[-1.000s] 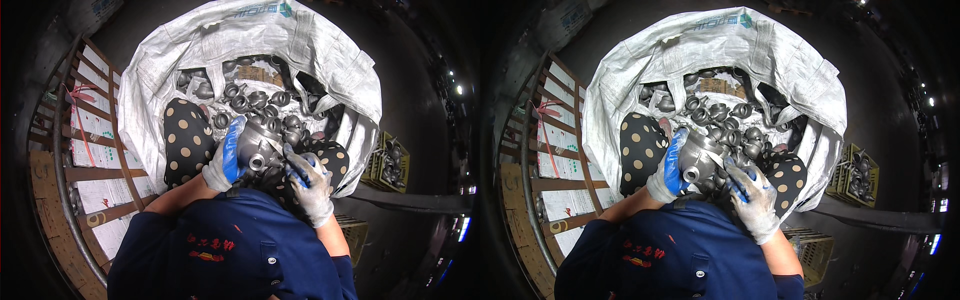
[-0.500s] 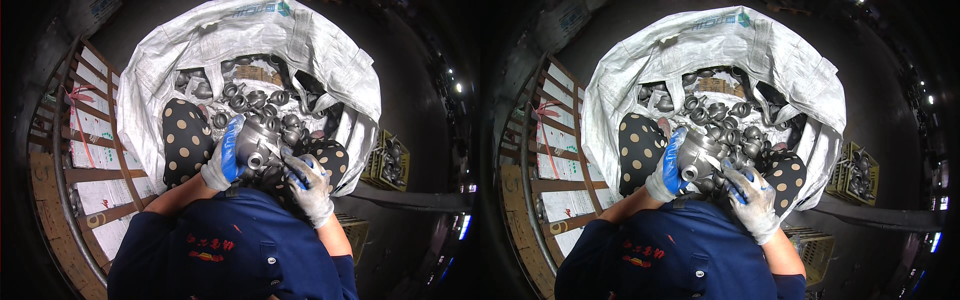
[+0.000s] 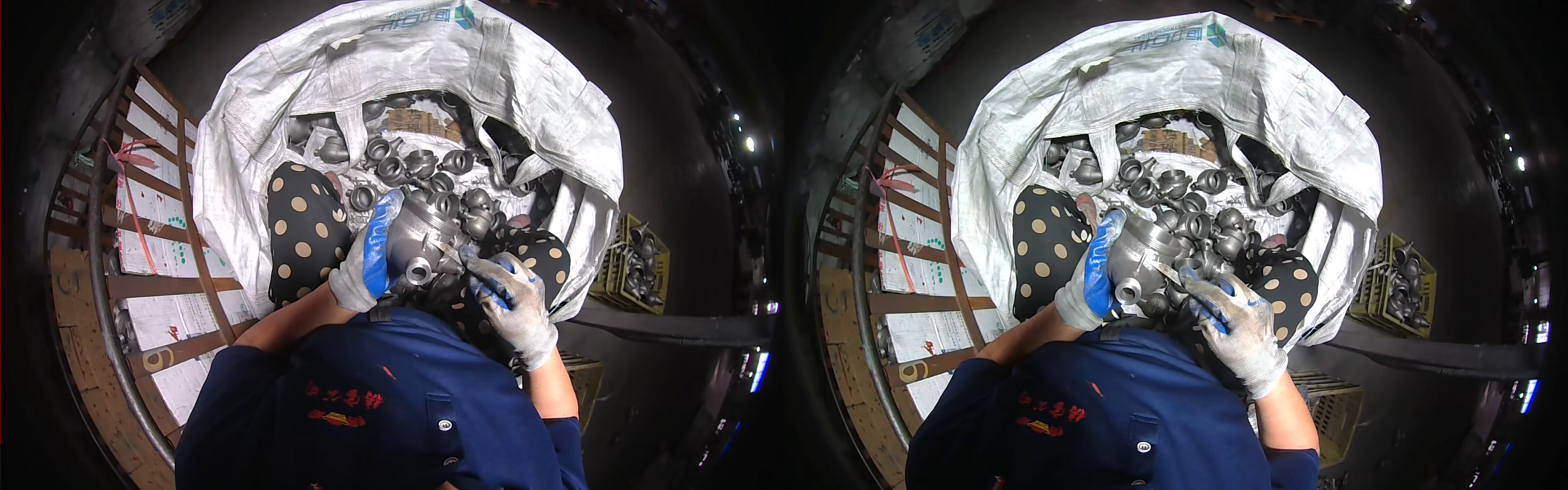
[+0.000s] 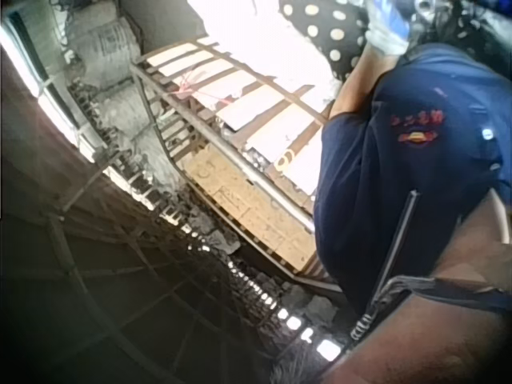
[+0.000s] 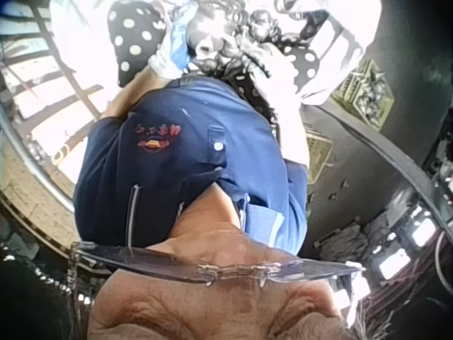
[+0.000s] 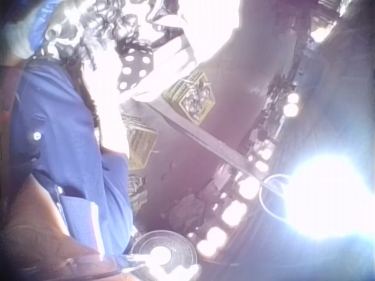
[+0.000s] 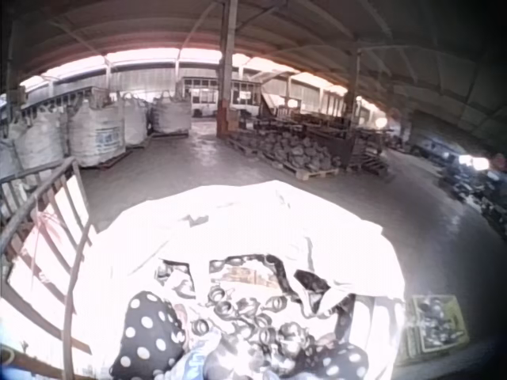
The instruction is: The recorder uses a hand-held pick tool to clean and inspect metal castings pulled from a large bulk bag on a fabrication floor.
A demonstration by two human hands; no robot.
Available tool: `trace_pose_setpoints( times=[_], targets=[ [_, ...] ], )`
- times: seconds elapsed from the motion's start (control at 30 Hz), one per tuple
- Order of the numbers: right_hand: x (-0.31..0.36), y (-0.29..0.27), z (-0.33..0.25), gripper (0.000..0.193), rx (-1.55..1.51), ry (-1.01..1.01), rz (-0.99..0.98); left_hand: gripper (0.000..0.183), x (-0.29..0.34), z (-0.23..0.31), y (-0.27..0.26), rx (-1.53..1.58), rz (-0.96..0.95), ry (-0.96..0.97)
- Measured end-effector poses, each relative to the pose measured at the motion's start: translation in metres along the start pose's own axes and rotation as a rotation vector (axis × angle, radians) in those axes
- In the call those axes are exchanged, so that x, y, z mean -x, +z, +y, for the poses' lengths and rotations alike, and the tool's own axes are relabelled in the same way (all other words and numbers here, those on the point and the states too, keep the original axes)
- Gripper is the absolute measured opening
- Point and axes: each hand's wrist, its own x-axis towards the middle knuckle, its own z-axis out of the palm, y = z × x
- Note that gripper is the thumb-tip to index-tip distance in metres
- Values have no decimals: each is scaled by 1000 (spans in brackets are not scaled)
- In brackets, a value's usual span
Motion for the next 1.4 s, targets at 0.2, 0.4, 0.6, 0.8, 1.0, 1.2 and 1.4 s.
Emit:
trace_pose_setpoints(
  times=[0.2, 0.4, 0.6, 0.8, 1.0, 1.2, 1.4],
  targets=[
    [0, -2, 2, 29, -82, -5, -38, 76, 9, -2, -1, -166, 83, 109],
    [0, -1, 11, 29, -656, 362, -119, 67, -8, 25, -3, -73, 83, 226],
    [8, 6, 21, 30, -551, 249, -53, 83, 0, 13, -1, -293, 157, 242],
    [7, 6, 20, 31, -434, 210, 21, 88, 1, 8, 4, -157, 137, 179],
    [7, 7, 15, 30, -401, 212, -49, 83, -2, 22, -1, -152, 107, 151],
    [16, 9, 23, 31, -660, 342, -26, 70, 1, 20, 1, -165, 131, 151],
    [3, 10, 12, 49, -566, 262, 107, 67, -4, 24, 7, -261, 184, 312]
  ],
)
